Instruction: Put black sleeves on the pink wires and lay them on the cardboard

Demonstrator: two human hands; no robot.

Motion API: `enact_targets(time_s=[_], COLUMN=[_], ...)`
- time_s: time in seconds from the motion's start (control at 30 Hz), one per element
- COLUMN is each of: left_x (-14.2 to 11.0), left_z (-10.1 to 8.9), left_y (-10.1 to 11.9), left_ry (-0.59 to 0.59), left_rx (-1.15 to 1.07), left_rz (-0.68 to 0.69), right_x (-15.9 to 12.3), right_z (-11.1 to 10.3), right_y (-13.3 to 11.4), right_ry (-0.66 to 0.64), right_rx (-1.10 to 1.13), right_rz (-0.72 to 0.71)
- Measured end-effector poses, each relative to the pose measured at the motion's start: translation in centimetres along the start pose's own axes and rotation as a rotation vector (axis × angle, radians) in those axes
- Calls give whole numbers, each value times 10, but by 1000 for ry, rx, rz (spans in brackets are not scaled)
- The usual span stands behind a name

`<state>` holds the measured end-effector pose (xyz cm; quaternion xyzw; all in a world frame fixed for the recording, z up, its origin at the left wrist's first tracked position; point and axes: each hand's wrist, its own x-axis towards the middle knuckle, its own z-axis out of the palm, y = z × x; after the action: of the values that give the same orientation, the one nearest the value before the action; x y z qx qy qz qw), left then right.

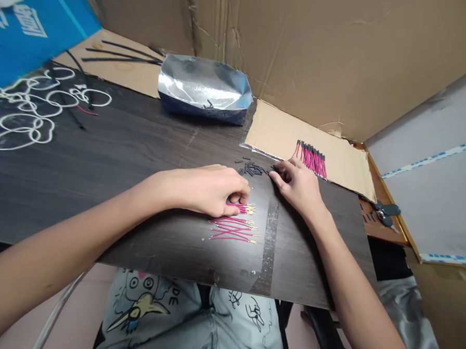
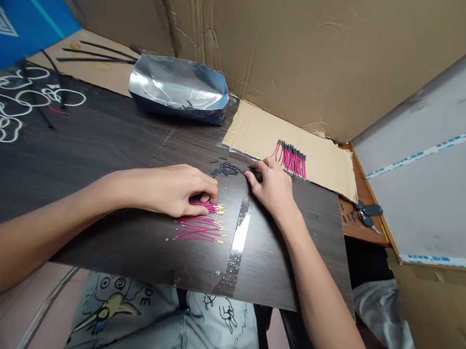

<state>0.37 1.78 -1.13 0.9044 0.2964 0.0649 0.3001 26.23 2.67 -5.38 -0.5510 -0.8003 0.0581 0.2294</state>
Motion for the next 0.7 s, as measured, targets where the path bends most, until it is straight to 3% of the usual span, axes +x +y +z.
enact_targets(time_s=[0.23,0.33,0.43,0.57,0.7], left_x=[4,5,6,8,10], left_z=[6,2,-3,-8,-9], left_y=[2,-1,-6,-11,-15], left_ry=[-6,-26,-31,-41,-44], left_rx=[23,-72,-227,-304,-358], left_rz=[-23,-29,-50,-72,-82], right_x=[4,2,0,-4,-8], right_z=[11,12,8,2,-1], right_y=[-1,-3,-4,-13,-25], right_ry=[-20,-17,-26,-216,-350], right_rx=[-156,-117,220,875,1043], right_rz=[-96,-95,-20,143,175])
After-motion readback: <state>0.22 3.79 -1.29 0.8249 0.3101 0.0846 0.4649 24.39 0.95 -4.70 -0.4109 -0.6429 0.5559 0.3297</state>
